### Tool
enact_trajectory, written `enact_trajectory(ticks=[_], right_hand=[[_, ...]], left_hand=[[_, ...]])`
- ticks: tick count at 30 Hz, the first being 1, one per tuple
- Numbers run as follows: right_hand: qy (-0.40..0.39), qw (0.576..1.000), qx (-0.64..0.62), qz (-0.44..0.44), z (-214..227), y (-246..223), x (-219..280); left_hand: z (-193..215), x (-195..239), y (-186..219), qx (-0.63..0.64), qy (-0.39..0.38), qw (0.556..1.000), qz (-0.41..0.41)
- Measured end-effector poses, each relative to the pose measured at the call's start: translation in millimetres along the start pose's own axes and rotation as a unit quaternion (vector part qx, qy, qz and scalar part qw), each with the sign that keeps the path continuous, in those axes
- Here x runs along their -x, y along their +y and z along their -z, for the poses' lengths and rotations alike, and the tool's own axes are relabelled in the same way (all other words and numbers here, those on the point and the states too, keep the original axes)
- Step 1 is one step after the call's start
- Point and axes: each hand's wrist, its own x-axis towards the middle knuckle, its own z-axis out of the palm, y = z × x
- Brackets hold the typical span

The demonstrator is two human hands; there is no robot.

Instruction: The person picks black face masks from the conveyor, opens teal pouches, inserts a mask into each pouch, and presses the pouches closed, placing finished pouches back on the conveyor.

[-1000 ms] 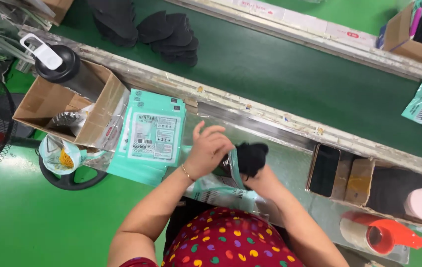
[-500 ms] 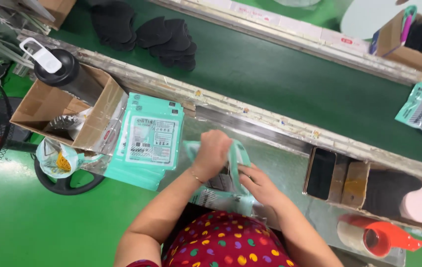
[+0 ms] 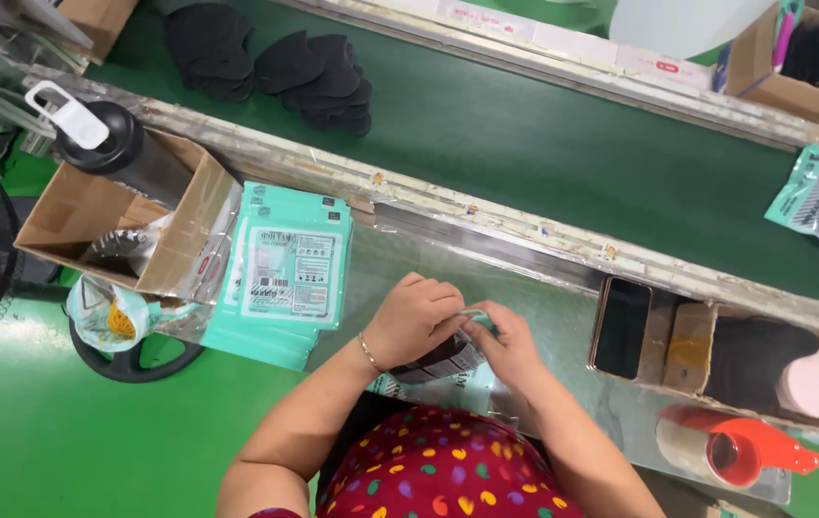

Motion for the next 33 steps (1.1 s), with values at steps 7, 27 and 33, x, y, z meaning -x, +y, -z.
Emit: enact_trajectory(ticks=[7, 27, 33], right_hand=[[-0.033, 0.986, 0.161, 0.023, 18, 15, 1], [0.156, 0.870, 0.443, 0.150, 86, 115, 42], [0.151, 0.928, 0.338, 0.037, 5, 71, 34]], left_hand=[[4, 1, -8, 0.032, 0.036, 0.997, 0.055], [38, -32, -228, -0.128, 0.231, 0.946, 0.186], [79, -99, -229, -0.323, 0.095, 0.885, 0.321]])
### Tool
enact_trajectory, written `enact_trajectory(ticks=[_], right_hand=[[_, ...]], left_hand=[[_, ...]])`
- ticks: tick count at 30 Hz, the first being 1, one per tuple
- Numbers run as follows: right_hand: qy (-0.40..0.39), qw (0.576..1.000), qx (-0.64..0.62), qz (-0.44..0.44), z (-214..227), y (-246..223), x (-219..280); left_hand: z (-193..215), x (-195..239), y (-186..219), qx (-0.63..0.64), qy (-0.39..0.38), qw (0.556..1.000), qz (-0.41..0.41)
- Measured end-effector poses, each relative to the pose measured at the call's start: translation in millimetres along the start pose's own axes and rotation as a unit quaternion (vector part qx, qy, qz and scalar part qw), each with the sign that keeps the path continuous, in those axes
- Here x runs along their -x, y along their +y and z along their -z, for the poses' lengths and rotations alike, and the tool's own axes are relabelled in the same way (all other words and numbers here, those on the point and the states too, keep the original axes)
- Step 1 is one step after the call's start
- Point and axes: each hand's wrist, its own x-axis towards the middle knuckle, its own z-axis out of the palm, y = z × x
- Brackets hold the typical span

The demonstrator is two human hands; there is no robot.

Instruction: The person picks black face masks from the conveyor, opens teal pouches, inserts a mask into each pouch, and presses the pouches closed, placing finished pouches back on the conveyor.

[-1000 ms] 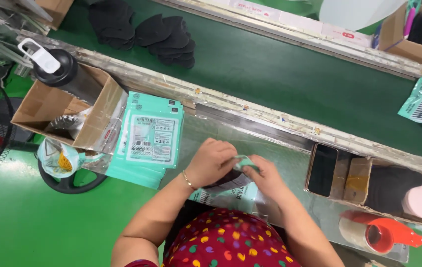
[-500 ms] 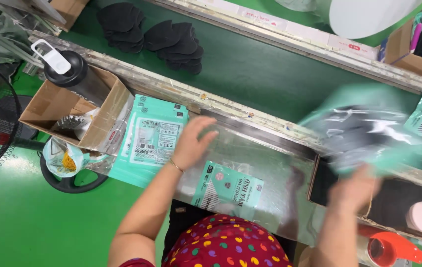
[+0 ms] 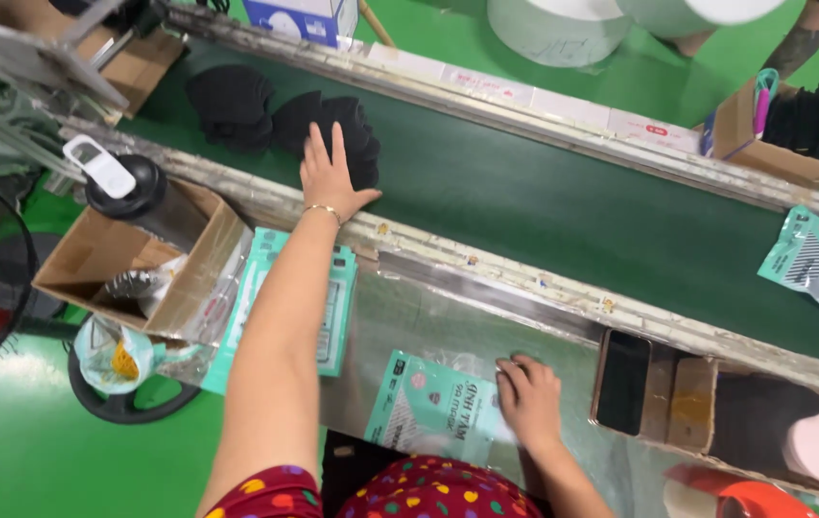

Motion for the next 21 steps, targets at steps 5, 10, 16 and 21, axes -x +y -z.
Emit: enact_trajectory(ticks=[5, 10, 16, 21], right_hand=[[0.011, 0.999, -0.036, 0.003, -5, 11, 5], [0.006, 0.999, -0.041, -0.004, -7, 14, 6], [0.125, 0.989, 0.008, 0.079, 57, -62, -63], [-0.054, 0.982, -0.160, 0.084, 40, -27, -52]], left_hand=[[-85, -32, -53, -0.089, -0.022, 0.995, 0.028], [-58, -15, -44, -0.119, 0.023, 0.990, -0.076], [36, 109, 67, 0.120, -0.032, 0.942, -0.312], [44, 213, 86, 0.421, -0.094, 0.829, -0.356]])
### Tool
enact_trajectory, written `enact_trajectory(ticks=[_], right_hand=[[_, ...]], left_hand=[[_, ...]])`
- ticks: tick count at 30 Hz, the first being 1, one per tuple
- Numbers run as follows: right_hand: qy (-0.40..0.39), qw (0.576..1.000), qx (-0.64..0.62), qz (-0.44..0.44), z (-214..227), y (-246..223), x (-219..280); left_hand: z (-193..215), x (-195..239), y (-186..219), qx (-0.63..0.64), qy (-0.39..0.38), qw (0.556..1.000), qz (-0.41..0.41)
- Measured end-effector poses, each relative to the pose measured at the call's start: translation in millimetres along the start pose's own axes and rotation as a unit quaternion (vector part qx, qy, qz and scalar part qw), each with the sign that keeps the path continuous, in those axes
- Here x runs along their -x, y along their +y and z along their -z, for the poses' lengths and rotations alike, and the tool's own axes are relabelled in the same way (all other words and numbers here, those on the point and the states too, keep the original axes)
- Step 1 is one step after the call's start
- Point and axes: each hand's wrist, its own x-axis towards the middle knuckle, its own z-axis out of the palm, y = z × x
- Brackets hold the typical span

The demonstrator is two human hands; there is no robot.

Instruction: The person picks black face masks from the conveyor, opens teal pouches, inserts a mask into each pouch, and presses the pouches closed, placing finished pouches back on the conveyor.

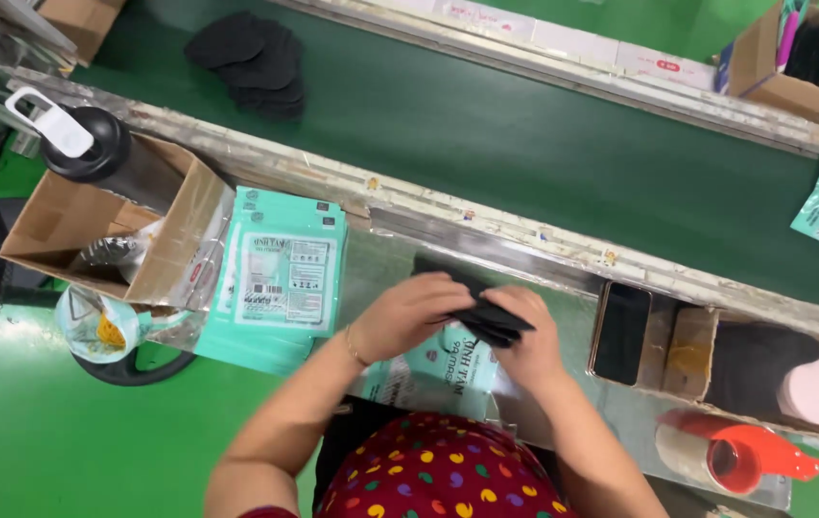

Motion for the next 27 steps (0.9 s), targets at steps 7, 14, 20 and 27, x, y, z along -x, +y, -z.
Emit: enact_trajectory(ticks=[7, 14, 20, 27], right_hand=[[-0.019, 0.991, -0.124, -0.045, -35, -4, 17], [-0.068, 0.980, -0.178, -0.049, -62, 48, 46], [-0.101, 0.983, -0.146, -0.044, -48, 35, 37], [-0.013, 0.995, -0.012, 0.099, -100, 139, 93]], left_hand=[[-50, 52, -30, 0.149, 0.027, 0.956, 0.250], [-73, 68, -68, 0.075, -0.007, 0.968, 0.239], [-46, 50, -42, 0.061, -0.064, 0.989, 0.117], [62, 85, -139, -0.236, 0.202, 0.910, 0.273]])
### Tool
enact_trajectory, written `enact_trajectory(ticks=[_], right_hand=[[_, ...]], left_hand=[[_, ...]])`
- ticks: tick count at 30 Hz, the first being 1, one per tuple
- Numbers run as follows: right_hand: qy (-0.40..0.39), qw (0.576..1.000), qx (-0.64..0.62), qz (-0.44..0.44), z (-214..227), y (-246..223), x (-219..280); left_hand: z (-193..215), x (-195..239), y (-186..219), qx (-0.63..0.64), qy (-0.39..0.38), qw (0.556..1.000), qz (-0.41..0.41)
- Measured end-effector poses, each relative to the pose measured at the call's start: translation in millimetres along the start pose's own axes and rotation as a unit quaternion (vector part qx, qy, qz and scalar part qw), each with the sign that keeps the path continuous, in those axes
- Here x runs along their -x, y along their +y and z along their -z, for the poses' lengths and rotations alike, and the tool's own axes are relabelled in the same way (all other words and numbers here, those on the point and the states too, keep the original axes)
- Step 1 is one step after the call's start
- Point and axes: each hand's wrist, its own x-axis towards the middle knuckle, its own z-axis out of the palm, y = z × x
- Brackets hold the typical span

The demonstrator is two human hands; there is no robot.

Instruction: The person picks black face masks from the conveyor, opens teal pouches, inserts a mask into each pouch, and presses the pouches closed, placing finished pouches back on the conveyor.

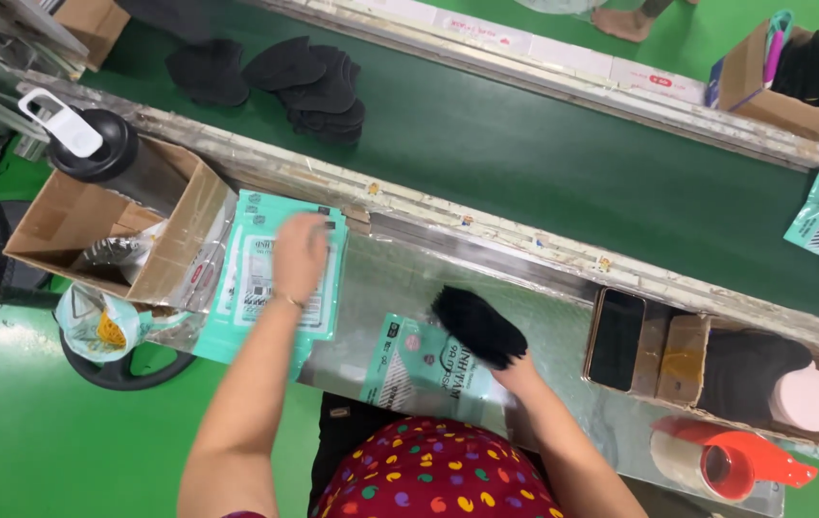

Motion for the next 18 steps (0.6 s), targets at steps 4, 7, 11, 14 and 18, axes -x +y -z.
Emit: enact_trajectory(ticks=[4, 7, 11, 14, 18], right_hand=[[-0.039, 0.995, 0.087, -0.014, 18, -28, -35], [-0.035, 0.994, 0.028, -0.098, 40, -68, -61], [0.016, 0.992, 0.117, -0.046, 50, -76, -64], [0.000, 0.992, 0.090, -0.090, 41, -54, -46], [0.013, 0.998, 0.062, -0.017, 43, -56, -51]], left_hand=[[14, -19, -24, -0.114, -0.047, 0.992, 0.034], [12, -21, -26, -0.126, -0.107, 0.981, 0.104], [4, -15, -53, -0.076, -0.097, 0.989, 0.083], [25, -14, -24, -0.002, -0.077, 0.990, 0.120], [28, -12, -9, -0.071, 0.007, 0.996, 0.061]])
